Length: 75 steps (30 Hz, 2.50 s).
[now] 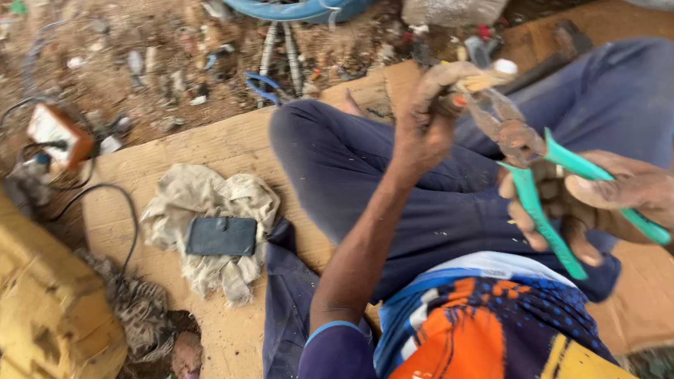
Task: The person sits cross-legged on a cardboard sheet and uses pliers to twist a bundle of wire strands into a tight coil. The person repeatedly grips the wire with pliers and rotates the tool to tighten the twist, occasionally adjusting the grip or using a second pair of pliers to assist.
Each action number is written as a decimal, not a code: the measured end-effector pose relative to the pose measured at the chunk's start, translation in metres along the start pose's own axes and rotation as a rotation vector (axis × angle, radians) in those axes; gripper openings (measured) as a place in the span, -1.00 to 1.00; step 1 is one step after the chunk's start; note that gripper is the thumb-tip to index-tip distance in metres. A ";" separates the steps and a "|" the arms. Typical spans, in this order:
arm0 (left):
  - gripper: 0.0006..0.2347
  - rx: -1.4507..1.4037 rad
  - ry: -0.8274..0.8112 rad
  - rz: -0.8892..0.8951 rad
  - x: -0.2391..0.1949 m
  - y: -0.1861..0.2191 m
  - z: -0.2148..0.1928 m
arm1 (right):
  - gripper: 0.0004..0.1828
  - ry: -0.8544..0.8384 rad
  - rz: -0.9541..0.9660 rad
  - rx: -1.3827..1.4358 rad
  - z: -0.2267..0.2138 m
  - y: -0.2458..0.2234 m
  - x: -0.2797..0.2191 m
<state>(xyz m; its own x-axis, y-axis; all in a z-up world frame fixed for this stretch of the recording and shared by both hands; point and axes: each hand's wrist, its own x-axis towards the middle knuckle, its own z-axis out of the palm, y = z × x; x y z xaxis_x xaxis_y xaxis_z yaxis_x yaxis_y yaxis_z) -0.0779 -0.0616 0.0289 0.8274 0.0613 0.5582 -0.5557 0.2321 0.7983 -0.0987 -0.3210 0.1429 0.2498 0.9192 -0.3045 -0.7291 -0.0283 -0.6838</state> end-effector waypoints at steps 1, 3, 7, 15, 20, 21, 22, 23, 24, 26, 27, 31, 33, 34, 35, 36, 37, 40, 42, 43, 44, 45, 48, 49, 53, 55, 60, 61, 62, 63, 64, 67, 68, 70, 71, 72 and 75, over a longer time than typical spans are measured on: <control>-0.58 0.072 0.006 -0.036 0.005 0.005 -0.003 | -0.13 -0.004 0.004 0.024 -0.002 -0.002 0.002; -0.52 0.182 0.032 -0.050 0.009 0.017 -0.005 | -0.14 -0.021 0.023 0.062 -0.002 0.000 0.001; -0.56 0.400 0.104 -0.038 0.005 0.023 -0.003 | -0.23 -0.060 -0.020 0.150 -0.018 0.022 0.004; -0.67 0.497 0.187 -0.031 0.012 0.041 0.011 | -0.40 0.063 -0.167 0.080 0.011 0.019 0.021; -0.69 0.312 0.205 -0.017 0.015 0.029 0.010 | -0.43 0.456 -0.214 -0.330 0.010 0.023 0.027; -0.71 0.233 0.174 -0.044 0.010 0.021 0.009 | -0.45 0.553 -0.212 -0.355 0.003 0.030 0.025; -0.71 0.097 0.149 -0.139 0.005 0.013 0.012 | -0.47 0.640 -0.212 -0.483 -0.002 0.034 0.019; -0.71 -0.035 0.122 -0.232 0.006 0.012 0.006 | -0.48 0.721 -0.208 -0.612 -0.004 0.031 0.020; -0.72 -0.007 0.089 -0.242 0.008 0.013 0.004 | -0.49 0.800 -0.197 -0.741 -0.003 0.025 0.019; -0.74 0.061 0.030 -0.251 0.009 0.013 -0.003 | -0.64 0.889 -0.244 -1.080 -0.007 0.008 0.017; -0.74 0.060 -0.003 -0.309 0.007 0.014 -0.002 | -0.71 0.915 -0.261 -1.252 -0.007 0.001 0.015; -0.73 0.096 -0.163 -0.399 0.006 0.019 -0.004 | -0.41 0.969 -0.571 -1.784 -0.012 -0.030 0.010; -0.74 0.074 -0.232 -0.463 0.008 0.020 -0.005 | -0.27 0.934 -0.604 -1.890 -0.017 -0.045 0.004; -0.74 0.036 -0.254 -0.540 0.010 0.020 -0.005 | -0.35 0.895 -0.623 -2.085 -0.022 -0.052 0.003; -0.74 -0.004 -0.279 -0.613 0.012 0.019 -0.005 | -0.43 0.847 -0.637 -2.282 -0.026 -0.061 -0.001; -0.75 0.039 -0.318 -0.619 0.014 0.019 -0.006 | -0.49 0.786 -0.644 -2.477 -0.030 -0.067 -0.001; -0.75 0.080 -0.358 -0.625 0.016 0.018 -0.006 | -0.47 0.757 -0.651 -2.572 -0.035 -0.072 0.000; -0.72 0.195 -0.440 -0.643 0.019 0.021 -0.009 | -0.40 0.641 -0.681 -2.773 -0.042 -0.082 0.001; -0.68 0.274 -0.484 -0.656 0.019 0.024 -0.010 | -0.43 0.542 -0.718 -2.791 -0.045 -0.087 0.001; -0.67 0.316 -0.508 -0.660 0.020 0.025 -0.011 | -0.44 0.531 -0.705 -2.808 -0.047 -0.087 0.003; -0.66 0.359 -0.532 -0.664 0.021 0.027 -0.011 | -0.45 0.520 -0.691 -2.825 -0.049 -0.087 0.005; -0.66 0.367 -0.546 -0.646 0.022 0.027 -0.011 | -0.49 0.500 -0.717 -2.752 -0.052 -0.086 0.008; -0.66 0.367 -0.591 -0.679 0.025 0.031 -0.012 | -0.66 0.432 -0.844 -2.344 -0.066 -0.082 0.015; -0.66 0.348 -0.609 -0.747 0.026 0.033 -0.012 | -0.82 0.493 -0.731 -2.167 -0.073 -0.080 0.016; -0.65 0.281 -0.646 -0.846 0.031 0.043 -0.015 | -0.73 0.551 -0.527 -1.704 -0.098 -0.080 0.020; -0.66 0.243 -0.667 -0.903 0.034 0.049 -0.016 | -0.72 0.509 -0.534 -1.601 -0.103 -0.079 0.020; -0.66 0.272 -0.701 -0.991 0.044 0.059 -0.017 | -0.67 0.471 -0.736 -1.839 -0.090 -0.081 0.030; -0.66 0.283 -0.719 -0.989 0.045 0.059 -0.017 | -0.60 0.479 -0.768 -1.919 -0.084 -0.083 0.032; -0.66 0.294 -0.736 -0.986 0.046 0.059 -0.018 | -0.58 0.500 -0.747 -1.952 -0.078 -0.083 0.032; -0.65 0.267 -0.725 -0.995 0.044 0.058 -0.018 | -0.55 0.522 -0.724 -1.985 -0.072 -0.083 0.029; -0.65 0.239 -0.715 -1.005 0.043 0.057 -0.019 | -0.52 0.543 -0.701 -2.017 -0.066 -0.082 0.026; -0.61 0.068 -0.659 -1.115 0.037 0.046 -0.026 | -0.47 0.601 -0.634 -2.052 -0.059 -0.079 0.020; -0.58 -0.004 -0.634 -1.166 0.034 0.042 -0.029 | -0.48 0.618 -0.610 -2.023 -0.058 -0.076 0.019; -0.55 -0.173 -0.601 -1.190 0.029 0.030 -0.034 | -0.48 0.618 -0.591 -2.112 -0.061 -0.073 0.017; -0.53 -0.258 -0.582 -1.199 0.027 0.023 -0.035 | -0.48 0.597 -0.593 -2.233 -0.062 -0.073 0.017; -0.52 -0.373 -0.577 -1.204 0.024 0.017 -0.037 | -0.50 0.606 -0.580 -2.223 -0.063 -0.072 0.018; -0.52 -0.497 -0.574 -1.191 0.017 0.005 -0.041 | -0.60 0.665 -0.500 -1.980 -0.061 -0.072 0.024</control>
<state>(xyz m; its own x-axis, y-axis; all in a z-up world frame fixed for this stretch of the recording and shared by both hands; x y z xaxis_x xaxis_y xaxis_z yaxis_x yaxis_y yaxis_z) -0.0628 -0.0197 0.0329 0.5603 -0.7811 -0.2755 0.6285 0.1842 0.7557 -0.0008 -0.3206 0.1443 0.6100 0.7522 0.2492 0.7914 -0.5624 -0.2396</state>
